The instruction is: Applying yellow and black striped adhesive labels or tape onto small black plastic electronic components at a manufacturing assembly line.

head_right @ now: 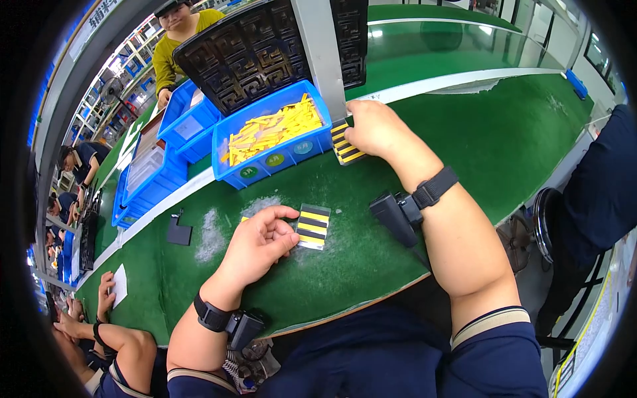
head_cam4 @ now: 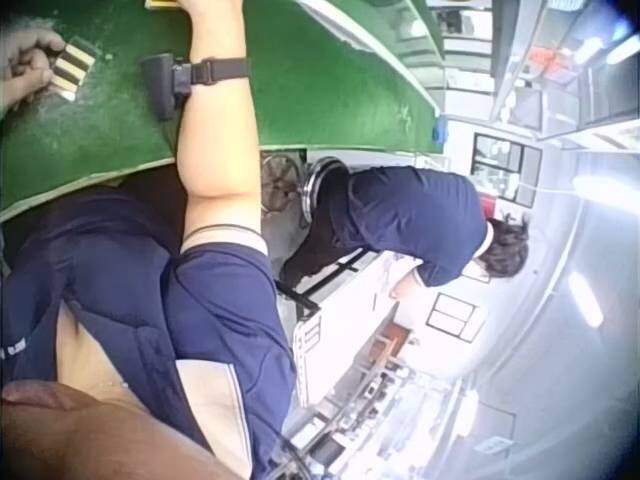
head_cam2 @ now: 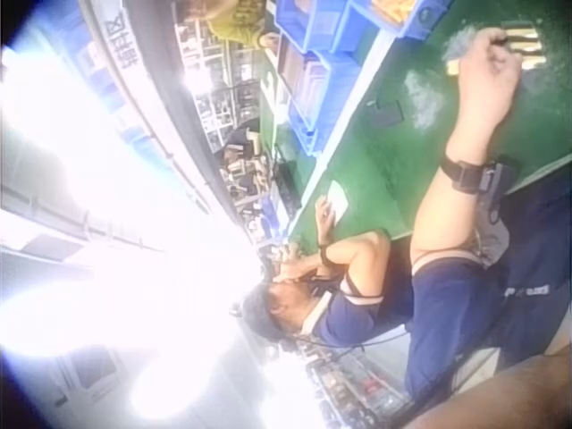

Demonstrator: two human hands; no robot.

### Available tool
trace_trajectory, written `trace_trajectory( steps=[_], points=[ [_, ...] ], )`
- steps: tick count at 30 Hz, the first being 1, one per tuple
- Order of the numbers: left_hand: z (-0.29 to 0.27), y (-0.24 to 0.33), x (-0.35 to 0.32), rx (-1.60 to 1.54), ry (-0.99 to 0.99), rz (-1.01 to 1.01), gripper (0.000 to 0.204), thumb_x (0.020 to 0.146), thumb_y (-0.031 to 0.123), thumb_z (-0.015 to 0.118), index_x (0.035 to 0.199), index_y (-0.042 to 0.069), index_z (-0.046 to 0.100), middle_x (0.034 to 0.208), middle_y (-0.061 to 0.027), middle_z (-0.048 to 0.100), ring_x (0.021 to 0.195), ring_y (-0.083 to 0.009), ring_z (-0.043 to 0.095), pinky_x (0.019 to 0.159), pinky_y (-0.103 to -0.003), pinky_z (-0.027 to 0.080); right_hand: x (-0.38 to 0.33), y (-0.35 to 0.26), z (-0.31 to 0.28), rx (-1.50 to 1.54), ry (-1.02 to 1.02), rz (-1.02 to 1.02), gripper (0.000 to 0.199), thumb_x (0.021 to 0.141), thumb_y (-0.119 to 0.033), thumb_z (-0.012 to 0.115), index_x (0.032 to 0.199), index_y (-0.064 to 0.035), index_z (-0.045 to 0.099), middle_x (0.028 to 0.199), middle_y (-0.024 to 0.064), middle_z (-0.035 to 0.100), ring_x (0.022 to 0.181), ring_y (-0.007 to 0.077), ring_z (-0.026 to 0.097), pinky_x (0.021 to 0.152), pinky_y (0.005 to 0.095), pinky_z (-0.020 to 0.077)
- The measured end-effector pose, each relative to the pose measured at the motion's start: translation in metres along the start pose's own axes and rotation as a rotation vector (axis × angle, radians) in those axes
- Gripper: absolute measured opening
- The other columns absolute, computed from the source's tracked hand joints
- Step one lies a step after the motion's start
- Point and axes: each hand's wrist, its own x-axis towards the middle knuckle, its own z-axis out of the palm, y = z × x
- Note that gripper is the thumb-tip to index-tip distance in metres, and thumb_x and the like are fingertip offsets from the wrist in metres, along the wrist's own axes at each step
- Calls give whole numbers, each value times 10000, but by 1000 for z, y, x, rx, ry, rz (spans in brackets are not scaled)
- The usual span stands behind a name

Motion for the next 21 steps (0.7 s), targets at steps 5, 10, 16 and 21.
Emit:
trace_trajectory(
  steps=[5, 10, 16, 21],
  points=[
    [-1, 1, 0, 39, -10, 42, 340, 816, 22, 632, 1135, -11, 517, 794, -12, 582, 652, -42, 532, 582, -185, 448, 1, 5, -25, -209, -288, 48, 244, 637, -82, 681, 862, -2, 628, 805, 142, 633, 777, 288, 610, 687, 364, 486],
    [-2, 6, -1, 46, -20, 25, 335, 812, 19, 637, 1126, -13, 525, 803, -9, 580, 666, -41, 530, 609, -182, 450, -1, -5, -32, -254, -371, 104, 150, 627, -64, 664, 771, -24, 645, 746, 140, 636, 741, 265, 621, 660, 363, 489],
    [-3, 5, -2, 55, -24, 22, 327, 809, 20, 643, 1116, -6, 537, 798, -3, 578, 667, -36, 528, 612, -182, 450, 1, -1, -28, -278, -382, 68, 66, 648, -51, 602, 695, -22, 638, 676, 151, 617, 680, 286, 606, 630, 386, 483],
    [-3, 6, -4, 53, -32, 34, 320, 812, 22, 640, 1114, -6, 539, 797, 2, 578, 669, -34, 526, 614, -180, 448, 9, 24, -23, -320, 159, 57, 110, 730, -92, 583, 768, -34, 668, 790, 172, 633, 787, 335, 617, 714, 435, 498]
  ],
)
